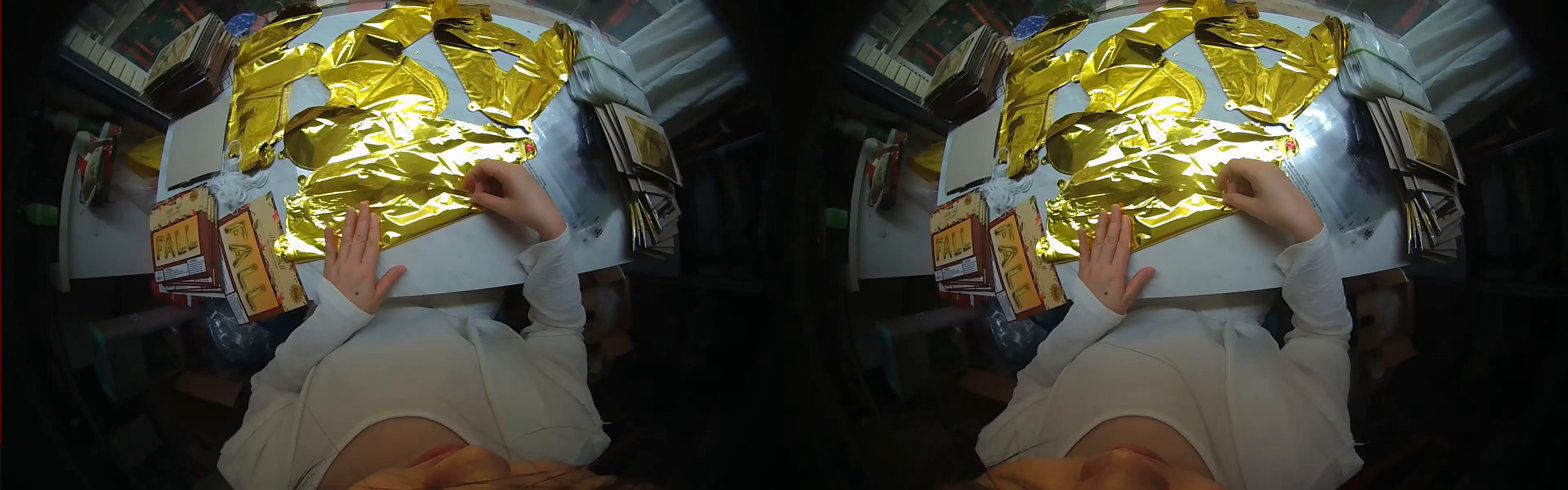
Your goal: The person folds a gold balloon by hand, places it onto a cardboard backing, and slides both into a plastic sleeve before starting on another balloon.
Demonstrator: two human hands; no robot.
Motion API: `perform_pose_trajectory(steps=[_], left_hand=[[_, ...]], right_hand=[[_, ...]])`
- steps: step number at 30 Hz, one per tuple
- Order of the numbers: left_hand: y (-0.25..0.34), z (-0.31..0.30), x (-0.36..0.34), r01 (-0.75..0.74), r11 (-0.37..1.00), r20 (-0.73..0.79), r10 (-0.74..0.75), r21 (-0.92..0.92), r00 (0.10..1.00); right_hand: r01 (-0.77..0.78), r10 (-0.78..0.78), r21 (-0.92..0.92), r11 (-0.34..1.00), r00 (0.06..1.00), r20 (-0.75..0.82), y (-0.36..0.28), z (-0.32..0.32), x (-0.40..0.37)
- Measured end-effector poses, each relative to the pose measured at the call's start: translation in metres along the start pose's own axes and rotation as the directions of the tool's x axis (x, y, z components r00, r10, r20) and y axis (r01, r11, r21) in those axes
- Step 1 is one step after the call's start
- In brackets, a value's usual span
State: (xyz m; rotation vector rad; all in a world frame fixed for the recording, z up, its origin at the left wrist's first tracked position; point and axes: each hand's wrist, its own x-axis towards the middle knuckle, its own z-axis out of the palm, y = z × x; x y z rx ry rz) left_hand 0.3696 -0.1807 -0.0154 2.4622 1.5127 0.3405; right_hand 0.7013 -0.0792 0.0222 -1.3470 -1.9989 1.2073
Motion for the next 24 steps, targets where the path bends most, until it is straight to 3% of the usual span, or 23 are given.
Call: perform_pose_trajectory(steps=[1, 3, 5, 7, 10, 16, 24], left_hand=[[0.001, 0.0, 0.001, 0.004, 1.0, 0.001, -0.004, -0.019, 1.0], [0.002, 0.0, 0.001, 0.003, 1.0, -0.013, -0.003, -0.022, 1.0], [0.003, -0.001, 0.0, 0.001, 1.0, -0.021, -0.001, -0.024, 1.0], [0.005, -0.007, -0.001, 0.007, 0.999, -0.057, -0.009, -0.032, 0.998], [-0.006, -0.017, -0.003, 0.049, 0.999, -0.156, -0.052, -0.024, 0.986], [-0.042, -0.02, -0.028, 0.162, 0.986, -0.234, -0.168, -0.043, 0.958], [-0.044, -0.031, -0.045, 0.143, 0.979, -0.246, -0.175, -0.143, 0.953]], right_hand=[[0.004, -0.004, -0.005, 1.0, 1.0, 0.004, -0.005, 0.001, 0.005], [0.178, -0.199, -0.183, 0.967, 0.975, -0.102, -0.024, 0.008, 0.02], [0.231, -0.263, -0.277, 0.933, 0.961, -0.085, -0.04, 0.017, 0.039], [0.404, -0.445, -0.377, 0.833, 0.895, -0.025, -0.047, 0.031, 0.061], [0.416, -0.51, -0.453, 0.789, 0.854, -0.104, -0.033, 0.059, 0.085], [0.384, -0.526, -0.522, 0.762, 0.836, -0.154, -0.023, 0.081, 0.09], [0.395, -0.513, -0.448, 0.802, 0.839, -0.179, -0.019, 0.077, 0.091]])
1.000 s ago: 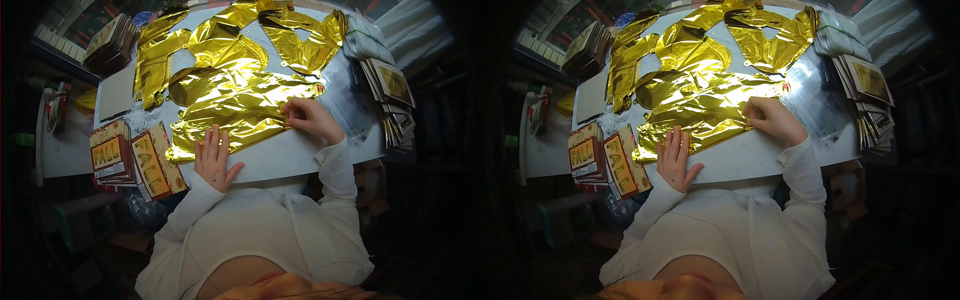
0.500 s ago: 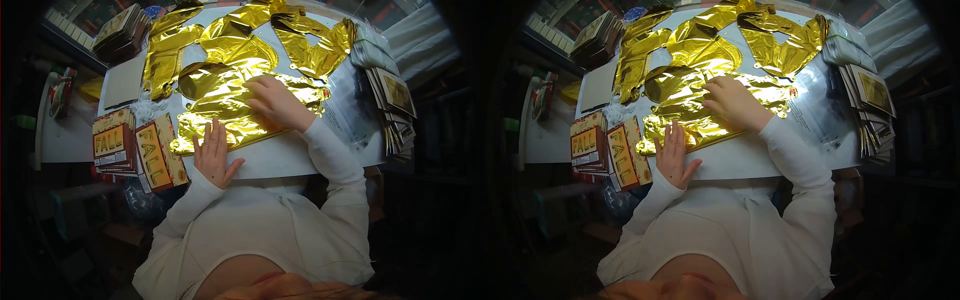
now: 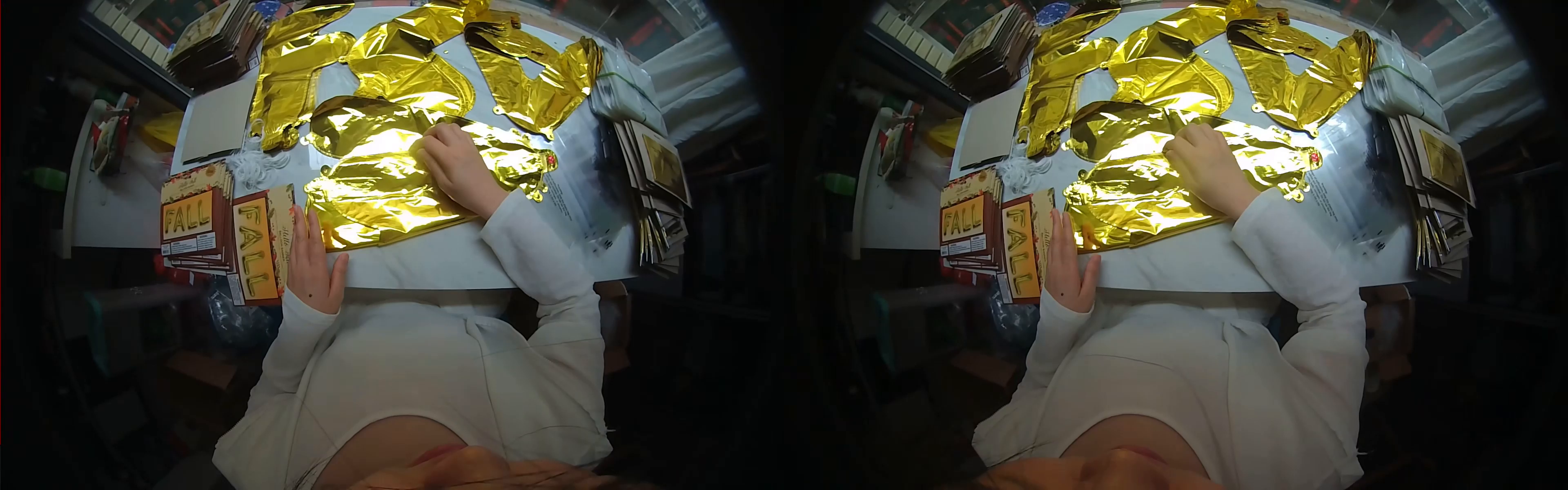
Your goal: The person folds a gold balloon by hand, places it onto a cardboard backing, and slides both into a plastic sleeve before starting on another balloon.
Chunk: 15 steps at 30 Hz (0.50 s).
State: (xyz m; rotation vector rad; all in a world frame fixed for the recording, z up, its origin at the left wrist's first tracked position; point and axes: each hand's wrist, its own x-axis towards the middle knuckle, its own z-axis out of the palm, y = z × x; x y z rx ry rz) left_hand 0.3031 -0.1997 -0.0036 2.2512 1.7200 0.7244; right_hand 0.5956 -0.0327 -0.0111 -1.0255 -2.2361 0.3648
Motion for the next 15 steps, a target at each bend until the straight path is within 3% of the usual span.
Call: perform_pose_trajectory(steps=[7, 9, 15], left_hand=[[0.01, -0.018, -0.006, 0.013, 1.0, 0.072, -0.013, -0.003, 0.997], [0.015, -0.021, -0.005, -0.026, 0.993, 0.074, 0.017, 0.117, 0.997], [0.018, -0.022, 0.0, -0.003, 0.98, 0.109, -0.02, 0.199, 0.994]], right_hand=[[0.008, -0.008, 0.008, 1.0, 1.0, 0.005, 0.002, 0.0, 0.0], [0.013, -0.013, -0.01, 1.0, 1.0, -0.012, 0.003, 0.002, -0.001], [0.026, -0.027, -0.027, 0.999, 0.999, -0.046, 0.004, 0.006, -0.003]])
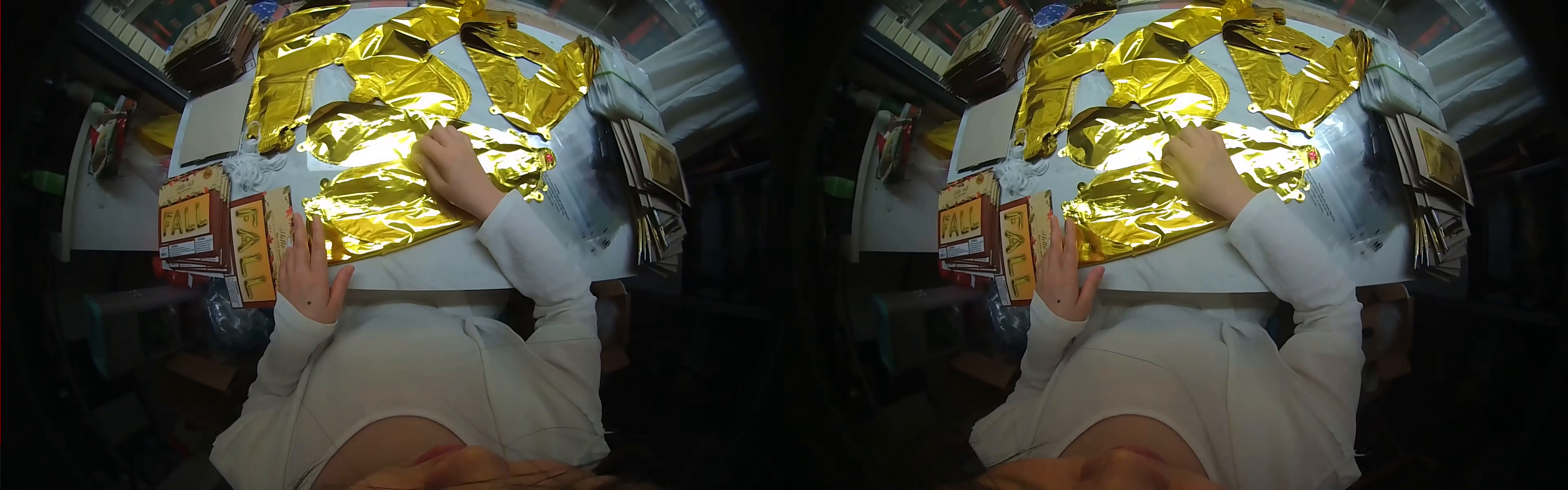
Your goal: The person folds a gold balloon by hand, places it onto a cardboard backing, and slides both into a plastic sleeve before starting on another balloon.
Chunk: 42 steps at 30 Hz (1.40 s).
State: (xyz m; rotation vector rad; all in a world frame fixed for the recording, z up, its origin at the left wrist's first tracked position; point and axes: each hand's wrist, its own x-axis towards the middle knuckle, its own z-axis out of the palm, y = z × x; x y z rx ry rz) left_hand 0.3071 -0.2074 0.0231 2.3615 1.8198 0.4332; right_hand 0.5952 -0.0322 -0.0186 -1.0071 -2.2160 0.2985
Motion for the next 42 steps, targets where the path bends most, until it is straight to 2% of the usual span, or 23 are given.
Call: perform_pose_trajectory(steps=[4, 7, 10, 15, 19, 33, 40, 42], left_hand=[[-0.002, -0.001, -0.003, -0.035, 0.999, -0.018, 0.035, 0.019, 0.999], [0.002, -0.006, -0.002, 0.034, 0.999, 0.042, -0.033, -0.016, 0.999], [0.012, -0.008, 0.003, 0.003, 0.998, 0.018, -0.004, 0.056, 1.0], [0.04, 0.018, 0.031, -0.123, 0.98, 0.028, 0.129, -0.155, 0.991], [0.049, 0.034, 0.043, -0.141, 0.976, 0.065, 0.154, -0.167, 0.986], [0.047, 0.05, 0.048, -0.124, 0.991, 0.155, 0.129, -0.042, 0.98], [0.047, 0.052, 0.047, -0.13, 0.991, 0.135, 0.132, -0.025, 0.982], [0.047, 0.053, 0.047, -0.135, 0.99, 0.12, 0.13, 0.032, 0.984]], right_hand=[[-0.02, 0.02, 0.008, 1.0, 1.0, 0.014, -0.001, -0.001, -0.001], [-0.029, 0.029, 0.008, 1.0, 0.999, 0.023, -0.001, 0.0, -0.001], [-0.024, 0.024, 0.012, 1.0, 1.0, 0.009, -0.002, 0.0, -0.001], [-0.018, 0.018, 0.015, 1.0, 1.0, -0.005, -0.004, 0.0, -0.001], [-0.02, 0.02, 0.015, 1.0, 1.0, -0.019, -0.003, 0.002, -0.003], [0.013, -0.013, -0.013, 1.0, 0.998, -0.066, -0.003, 0.005, -0.004], [-0.028, 0.026, -0.052, 0.998, 0.999, -0.032, -0.004, 0.0, -0.005], [-0.027, 0.024, -0.058, 0.998, 0.999, -0.047, -0.004, 0.0, -0.005]])
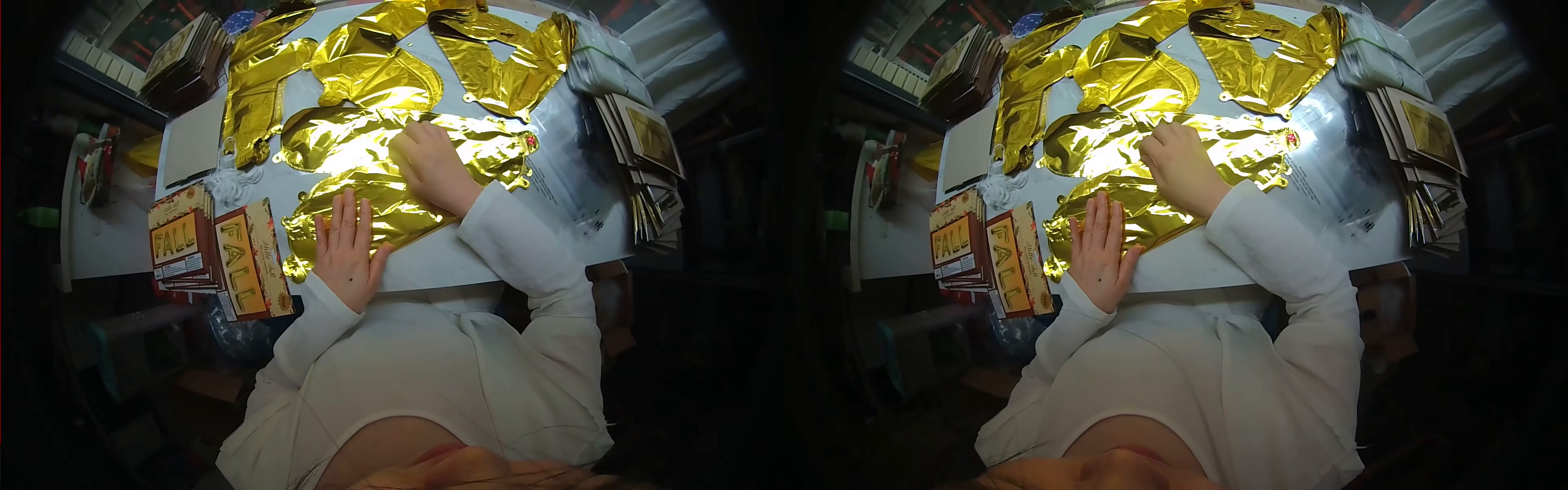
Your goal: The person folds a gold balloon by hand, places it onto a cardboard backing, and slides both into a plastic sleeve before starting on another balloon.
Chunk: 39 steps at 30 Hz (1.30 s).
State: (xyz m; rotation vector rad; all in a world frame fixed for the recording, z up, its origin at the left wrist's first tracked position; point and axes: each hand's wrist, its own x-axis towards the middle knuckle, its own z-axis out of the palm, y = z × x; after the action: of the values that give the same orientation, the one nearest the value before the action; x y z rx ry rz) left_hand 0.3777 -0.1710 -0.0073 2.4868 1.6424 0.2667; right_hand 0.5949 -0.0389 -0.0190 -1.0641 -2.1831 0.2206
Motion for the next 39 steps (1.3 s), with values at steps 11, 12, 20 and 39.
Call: perform_pose_trajectory(steps=[11, 12, 20, 39], left_hand=[[0.001, 0.001, -0.001, 0.012, 1.0, 0.01, -0.012, -0.004, 1.0], [0.001, 0.002, -0.001, 0.006, 1.0, 0.006, -0.006, -0.006, 1.0], [-0.002, 0.007, -0.001, 0.007, 0.999, 0.011, -0.007, 0.039, 1.0], [-0.002, 0.004, -0.003, 0.01, 0.998, -0.07, -0.015, -0.065, 0.997]], right_hand=[[0.003, -0.002, -0.105, 0.994, 1.0, 0.018, -0.034, -0.01, -0.004], [0.033, -0.031, -0.052, 0.998, 0.999, 0.027, -0.053, -0.012, -0.012], [-0.013, -0.04, 0.126, 0.992, 0.912, 0.407, -0.122, -0.015, -0.082], [-0.222, 0.431, -0.51, 0.831, 0.837, 0.337, -0.071, -0.093, -0.124]])
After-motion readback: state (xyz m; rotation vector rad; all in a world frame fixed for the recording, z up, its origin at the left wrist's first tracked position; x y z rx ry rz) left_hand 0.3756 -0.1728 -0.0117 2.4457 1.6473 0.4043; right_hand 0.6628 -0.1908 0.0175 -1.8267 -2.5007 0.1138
